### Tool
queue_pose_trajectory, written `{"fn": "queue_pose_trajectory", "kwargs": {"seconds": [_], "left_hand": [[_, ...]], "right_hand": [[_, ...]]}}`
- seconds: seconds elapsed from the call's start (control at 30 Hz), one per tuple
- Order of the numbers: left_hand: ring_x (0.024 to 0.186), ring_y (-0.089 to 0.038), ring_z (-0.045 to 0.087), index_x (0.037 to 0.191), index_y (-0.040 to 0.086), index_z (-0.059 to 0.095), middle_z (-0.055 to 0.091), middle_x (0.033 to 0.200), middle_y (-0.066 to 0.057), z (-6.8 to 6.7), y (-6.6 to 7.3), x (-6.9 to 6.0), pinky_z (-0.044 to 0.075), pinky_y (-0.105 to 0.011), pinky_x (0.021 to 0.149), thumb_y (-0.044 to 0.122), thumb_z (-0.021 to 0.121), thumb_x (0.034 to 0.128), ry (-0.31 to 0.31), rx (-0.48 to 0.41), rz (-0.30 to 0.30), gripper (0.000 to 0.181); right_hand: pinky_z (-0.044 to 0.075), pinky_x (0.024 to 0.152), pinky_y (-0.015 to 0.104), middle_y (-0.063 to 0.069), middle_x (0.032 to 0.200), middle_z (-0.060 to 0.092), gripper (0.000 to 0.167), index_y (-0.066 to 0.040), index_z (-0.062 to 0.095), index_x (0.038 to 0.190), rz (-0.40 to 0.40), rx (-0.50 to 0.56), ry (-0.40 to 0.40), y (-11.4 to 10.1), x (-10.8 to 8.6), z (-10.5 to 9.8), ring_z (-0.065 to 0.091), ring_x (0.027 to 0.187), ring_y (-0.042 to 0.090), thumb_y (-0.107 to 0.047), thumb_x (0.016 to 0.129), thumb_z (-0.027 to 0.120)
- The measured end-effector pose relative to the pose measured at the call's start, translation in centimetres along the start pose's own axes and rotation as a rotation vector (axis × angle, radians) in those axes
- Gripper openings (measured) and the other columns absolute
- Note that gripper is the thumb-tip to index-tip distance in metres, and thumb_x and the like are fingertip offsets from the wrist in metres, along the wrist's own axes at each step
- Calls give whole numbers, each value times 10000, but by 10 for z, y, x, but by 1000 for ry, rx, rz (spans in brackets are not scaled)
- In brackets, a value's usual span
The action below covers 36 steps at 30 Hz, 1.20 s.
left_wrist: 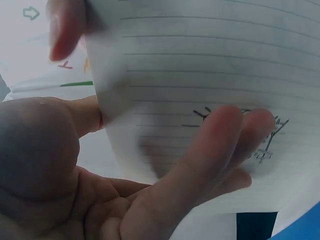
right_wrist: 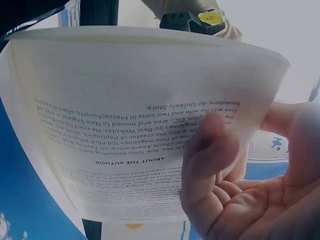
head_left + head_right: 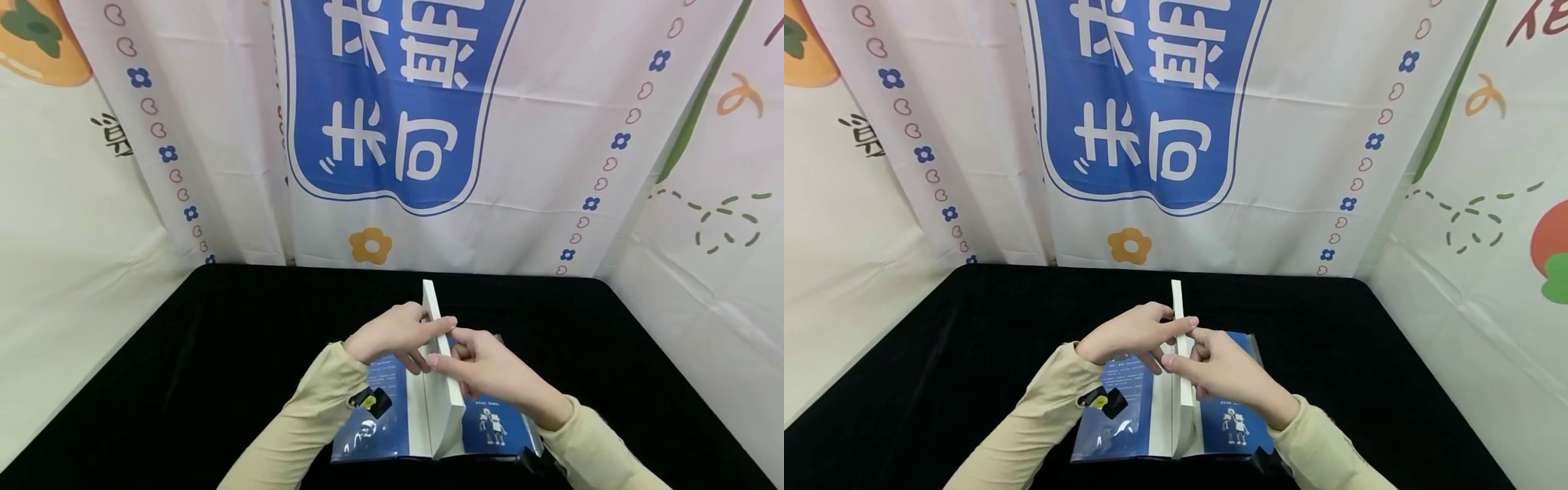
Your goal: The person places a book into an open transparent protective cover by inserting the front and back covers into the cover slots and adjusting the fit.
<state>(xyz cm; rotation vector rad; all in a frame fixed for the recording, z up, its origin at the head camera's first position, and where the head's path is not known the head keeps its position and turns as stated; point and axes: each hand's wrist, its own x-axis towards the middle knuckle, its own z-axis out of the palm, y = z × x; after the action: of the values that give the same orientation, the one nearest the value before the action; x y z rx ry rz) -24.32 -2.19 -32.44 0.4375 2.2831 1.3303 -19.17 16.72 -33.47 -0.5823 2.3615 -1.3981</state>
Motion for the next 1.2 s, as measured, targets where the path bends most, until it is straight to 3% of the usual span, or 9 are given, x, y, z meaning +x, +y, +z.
{"fn": "queue_pose_trajectory", "kwargs": {"seconds": [0.13,0.23,0.43,0.6,0.7,0.83,0.9,1.0,1.2], "left_hand": [[680,-326,707,1074,-36,628,626,982,-206,-3,0,-1,583,-385,568,371,571,1004,-11,-23,14,417],[706,-344,706,1059,-34,625,570,999,-237,-3,0,-3,582,-381,565,304,551,1015,-10,-31,10,350],[714,-356,704,993,-36,565,574,916,-225,-2,1,-6,580,-377,555,258,510,1025,15,-4,9,301],[714,-364,699,964,-26,555,625,862,-166,-4,1,-8,583,-395,569,230,497,1034,16,22,20,272],[687,-326,698,965,-27,579,643,846,-137,-8,2,-9,584,-419,587,213,489,1031,11,61,27,264],[663,-310,700,958,-36,619,664,820,-121,-11,2,-11,583,-423,585,191,479,1024,2,103,32,275],[658,-312,702,953,-41,621,665,813,-120,-12,2,-12,583,-406,567,184,473,1024,0,113,32,279],[651,-308,701,956,-44,624,667,812,-118,-11,2,-13,580,-388,548,181,476,1026,2,114,34,278],[637,-299,696,979,-63,619,664,811,-129,-10,2,-12,582,-403,559,180,470,1027,21,128,48,290]], "right_hand": [[503,519,323,178,731,612,670,-109,369,1512,5,51,-53,-1,1,-2,554,525,243,-419,972,616],[530,552,368,175,806,632,680,-72,359,1512,5,60,-68,1,1,-4,575,553,276,-410,978,610],[548,580,487,144,890,649,577,8,496,1396,6,-2,-49,9,4,-16,627,681,377,-382,985,609],[555,648,491,115,919,658,468,24,613,1245,55,-129,-39,24,9,-30,635,771,325,-354,970,636],[549,697,433,73,931,660,437,-1,654,1184,126,-271,9,34,13,-36,627,807,249,-369,947,662],[537,748,416,91,1009,667,490,41,645,1173,231,-487,74,46,16,-43,613,836,194,-377,921,688],[535,774,445,137,1070,661,548,78,617,1193,279,-537,73,53,18,-45,611,857,207,-387,913,694],[532,802,471,186,1139,637,641,121,565,1244,327,-529,58,61,21,-49,609,896,236,-408,906,698],[567,738,444,273,1206,582,725,171,450,1323,388,-385,114,73,25,-59,647,919,287,-375,917,699]]}}
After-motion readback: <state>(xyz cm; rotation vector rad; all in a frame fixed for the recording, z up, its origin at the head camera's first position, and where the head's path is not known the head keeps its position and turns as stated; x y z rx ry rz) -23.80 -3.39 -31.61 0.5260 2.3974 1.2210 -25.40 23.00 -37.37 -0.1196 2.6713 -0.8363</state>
